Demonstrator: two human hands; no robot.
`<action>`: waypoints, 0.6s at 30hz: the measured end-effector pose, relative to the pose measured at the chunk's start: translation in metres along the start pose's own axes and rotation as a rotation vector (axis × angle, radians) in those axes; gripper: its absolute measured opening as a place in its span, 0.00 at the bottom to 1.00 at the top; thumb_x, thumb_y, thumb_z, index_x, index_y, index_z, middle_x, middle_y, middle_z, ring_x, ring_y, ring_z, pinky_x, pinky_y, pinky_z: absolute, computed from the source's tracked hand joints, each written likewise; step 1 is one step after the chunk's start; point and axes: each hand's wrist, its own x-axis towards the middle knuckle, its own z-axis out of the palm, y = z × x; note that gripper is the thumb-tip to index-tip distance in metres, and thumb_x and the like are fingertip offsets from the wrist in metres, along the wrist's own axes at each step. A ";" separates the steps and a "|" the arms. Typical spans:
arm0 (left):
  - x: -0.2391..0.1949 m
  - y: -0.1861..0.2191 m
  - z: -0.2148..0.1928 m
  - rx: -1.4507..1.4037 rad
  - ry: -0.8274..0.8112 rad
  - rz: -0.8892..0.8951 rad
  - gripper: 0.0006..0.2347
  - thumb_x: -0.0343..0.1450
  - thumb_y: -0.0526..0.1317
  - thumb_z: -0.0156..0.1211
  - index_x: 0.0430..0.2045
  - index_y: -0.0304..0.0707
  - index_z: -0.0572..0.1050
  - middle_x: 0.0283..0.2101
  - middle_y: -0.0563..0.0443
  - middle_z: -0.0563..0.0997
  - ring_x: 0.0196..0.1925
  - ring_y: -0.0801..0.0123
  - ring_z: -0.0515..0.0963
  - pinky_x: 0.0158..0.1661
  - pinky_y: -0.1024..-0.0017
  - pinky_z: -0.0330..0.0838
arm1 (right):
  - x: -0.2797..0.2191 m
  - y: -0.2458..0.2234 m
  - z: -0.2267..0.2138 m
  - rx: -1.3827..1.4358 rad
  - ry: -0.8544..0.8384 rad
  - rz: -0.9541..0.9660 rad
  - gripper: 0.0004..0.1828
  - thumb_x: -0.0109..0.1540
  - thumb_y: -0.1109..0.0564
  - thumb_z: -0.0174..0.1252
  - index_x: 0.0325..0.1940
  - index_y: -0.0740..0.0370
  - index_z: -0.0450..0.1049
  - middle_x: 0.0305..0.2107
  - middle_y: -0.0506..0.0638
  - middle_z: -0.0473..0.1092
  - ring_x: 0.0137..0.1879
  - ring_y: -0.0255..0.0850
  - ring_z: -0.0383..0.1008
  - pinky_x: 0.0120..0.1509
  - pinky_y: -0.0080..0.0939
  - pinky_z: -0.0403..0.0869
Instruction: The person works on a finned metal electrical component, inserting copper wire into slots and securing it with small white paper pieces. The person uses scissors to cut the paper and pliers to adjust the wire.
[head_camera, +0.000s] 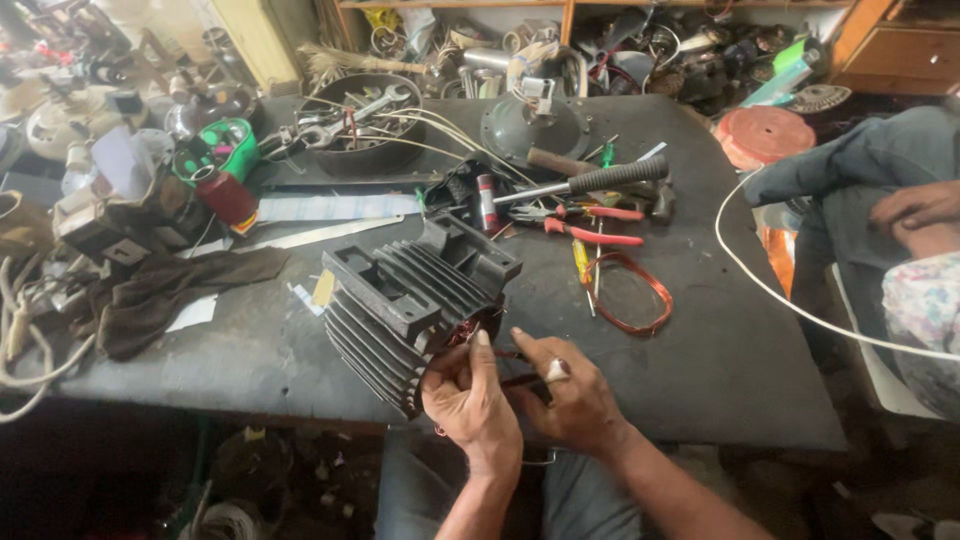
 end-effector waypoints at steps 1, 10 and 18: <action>0.000 -0.001 0.000 0.022 0.007 -0.006 0.05 0.73 0.31 0.65 0.31 0.27 0.74 0.30 0.51 0.77 0.28 0.79 0.69 0.30 0.81 0.64 | 0.000 0.000 0.001 -0.014 0.008 -0.032 0.36 0.54 0.61 0.69 0.66 0.69 0.67 0.45 0.60 0.74 0.49 0.55 0.76 0.55 0.50 0.75; -0.003 -0.028 0.002 0.133 -0.070 0.355 0.05 0.77 0.29 0.56 0.38 0.32 0.66 0.34 0.54 0.71 0.31 0.80 0.67 0.32 0.80 0.65 | 0.003 0.005 0.006 -0.107 -0.174 -0.047 0.37 0.58 0.61 0.59 0.70 0.73 0.59 0.38 0.62 0.68 0.43 0.58 0.70 0.50 0.54 0.71; -0.005 0.005 -0.013 -0.009 -0.291 0.151 0.13 0.79 0.36 0.50 0.55 0.25 0.68 0.52 0.43 0.77 0.53 0.64 0.77 0.53 0.69 0.74 | 0.001 0.006 0.007 -0.052 -0.128 0.079 0.30 0.61 0.67 0.51 0.69 0.70 0.62 0.41 0.61 0.68 0.46 0.57 0.72 0.51 0.53 0.73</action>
